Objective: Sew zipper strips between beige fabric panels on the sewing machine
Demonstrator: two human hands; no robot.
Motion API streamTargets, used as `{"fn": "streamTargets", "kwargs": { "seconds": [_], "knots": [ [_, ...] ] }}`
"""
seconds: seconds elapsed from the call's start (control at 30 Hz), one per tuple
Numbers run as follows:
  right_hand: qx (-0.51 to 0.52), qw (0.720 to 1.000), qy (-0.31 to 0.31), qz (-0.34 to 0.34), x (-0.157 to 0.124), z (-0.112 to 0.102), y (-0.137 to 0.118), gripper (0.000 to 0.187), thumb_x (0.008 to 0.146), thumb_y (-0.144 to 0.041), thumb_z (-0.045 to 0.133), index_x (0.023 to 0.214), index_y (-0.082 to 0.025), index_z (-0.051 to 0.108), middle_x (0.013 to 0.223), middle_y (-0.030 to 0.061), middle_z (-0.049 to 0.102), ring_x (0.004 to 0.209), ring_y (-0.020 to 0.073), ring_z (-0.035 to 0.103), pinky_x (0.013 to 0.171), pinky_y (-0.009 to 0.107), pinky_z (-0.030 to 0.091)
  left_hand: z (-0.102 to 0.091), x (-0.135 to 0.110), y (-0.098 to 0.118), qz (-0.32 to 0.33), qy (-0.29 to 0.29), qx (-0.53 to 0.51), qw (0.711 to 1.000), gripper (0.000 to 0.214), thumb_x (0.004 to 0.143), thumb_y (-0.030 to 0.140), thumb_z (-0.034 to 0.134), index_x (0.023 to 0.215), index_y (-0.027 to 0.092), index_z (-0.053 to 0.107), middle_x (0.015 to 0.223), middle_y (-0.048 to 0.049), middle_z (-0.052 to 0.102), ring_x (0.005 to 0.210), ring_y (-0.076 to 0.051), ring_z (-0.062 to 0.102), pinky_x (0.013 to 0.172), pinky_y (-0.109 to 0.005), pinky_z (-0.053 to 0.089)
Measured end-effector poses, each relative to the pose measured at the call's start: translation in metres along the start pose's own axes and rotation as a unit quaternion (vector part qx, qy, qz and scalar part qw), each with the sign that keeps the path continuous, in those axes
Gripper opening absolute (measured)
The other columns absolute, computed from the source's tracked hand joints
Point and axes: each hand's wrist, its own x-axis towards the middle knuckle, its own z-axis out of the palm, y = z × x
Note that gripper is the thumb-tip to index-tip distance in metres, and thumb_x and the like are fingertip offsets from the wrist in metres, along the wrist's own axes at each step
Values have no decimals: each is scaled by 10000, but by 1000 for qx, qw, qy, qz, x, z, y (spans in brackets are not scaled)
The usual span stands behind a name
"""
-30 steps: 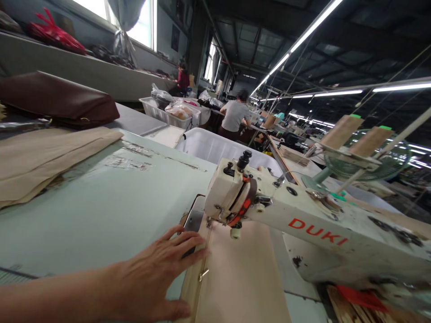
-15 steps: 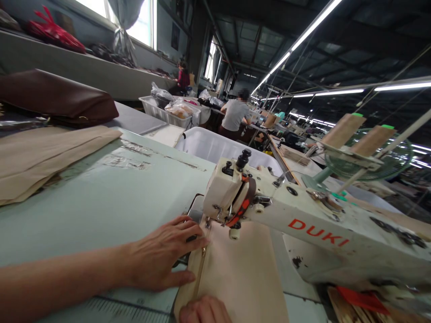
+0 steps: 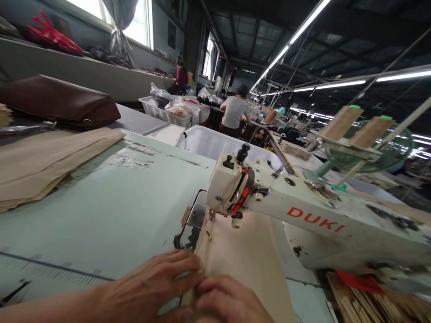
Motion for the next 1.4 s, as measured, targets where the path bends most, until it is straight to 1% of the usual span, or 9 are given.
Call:
{"fn": "streamTargets", "kwargs": {
  "seconds": [0.13,0.2,0.33,0.47,0.6,0.83,1.07,1.23,1.4],
  "knots": [
    [-58,997,-49,-33,32,-17,29,261,985,-142,528,1212,-237,616,1251,15,666,1194,202,582,1037,338,468,-5,-11,-1,31,17,42,998,529,951,408,640,1435,253,493,1438,-60,565,1319,-234,538,1117,-303,453],
    [-135,988,-51,-49,39,-11,41,286,957,-117,570,1228,-197,615,1240,53,667,1157,243,592,996,395,495,-8,-11,2,38,20,56,997,553,947,417,643,1446,239,485,1449,-82,556,1329,-250,534,1119,-329,454],
    [-200,979,-40,33,31,4,39,139,941,-153,599,1065,-161,663,990,85,688,920,259,632,808,421,569,-14,-8,10,29,-25,61,997,562,942,429,641,1440,211,495,1466,-106,536,1329,-264,536,1140,-373,429],
    [-128,991,-17,43,15,10,24,414,933,-120,543,1343,-180,553,1333,109,592,1222,255,558,1026,438,522,-2,-17,7,19,-12,61,998,722,909,472,678,1527,243,386,1520,-86,474,1364,-285,493,1126,-361,445],
    [-117,992,-25,38,10,18,25,454,941,-102,451,1371,-205,551,1423,92,544,1320,257,502,1118,506,442,16,-28,-8,17,9,73,997,790,916,516,649,1576,273,289,1557,-69,423,1365,-293,489,1097,-337,473],
    [-61,995,-19,70,24,23,40,438,911,-62,464,1285,-219,631,1361,85,582,1273,247,526,1094,438,474,-9,0,-11,21,8,18,1000,766,809,417,776,1485,299,436,1439,-61,561,1294,-288,542,1114,-369,443],
    [14,995,-14,94,33,9,56,423,945,-99,446,1324,-205,600,1348,83,610,1253,212,566,1065,389,488,-24,14,-11,7,-14,28,999,662,807,463,773,1371,192,558,1363,-125,611,1247,-322,574,1084,-417,455],
    [-2,973,-3,229,61,2,68,175,881,-158,619,1001,-227,726,1007,49,730,980,221,684,869,326,549,-24,21,-7,4,-6,35,999,556,830,497,726,1273,177,620,1271,-128,656,1158,-318,618,1080,-431,450],
    [-46,963,15,265,71,16,73,71,862,-212,656,881,-219,724,916,60,712,877,222,685,747,300,542,-13,21,-6,-21,-31,21,999,619,807,466,750,1309,141,589,1261,-155,634,1166,-334,602,1066,-448,455]
  ]
}}
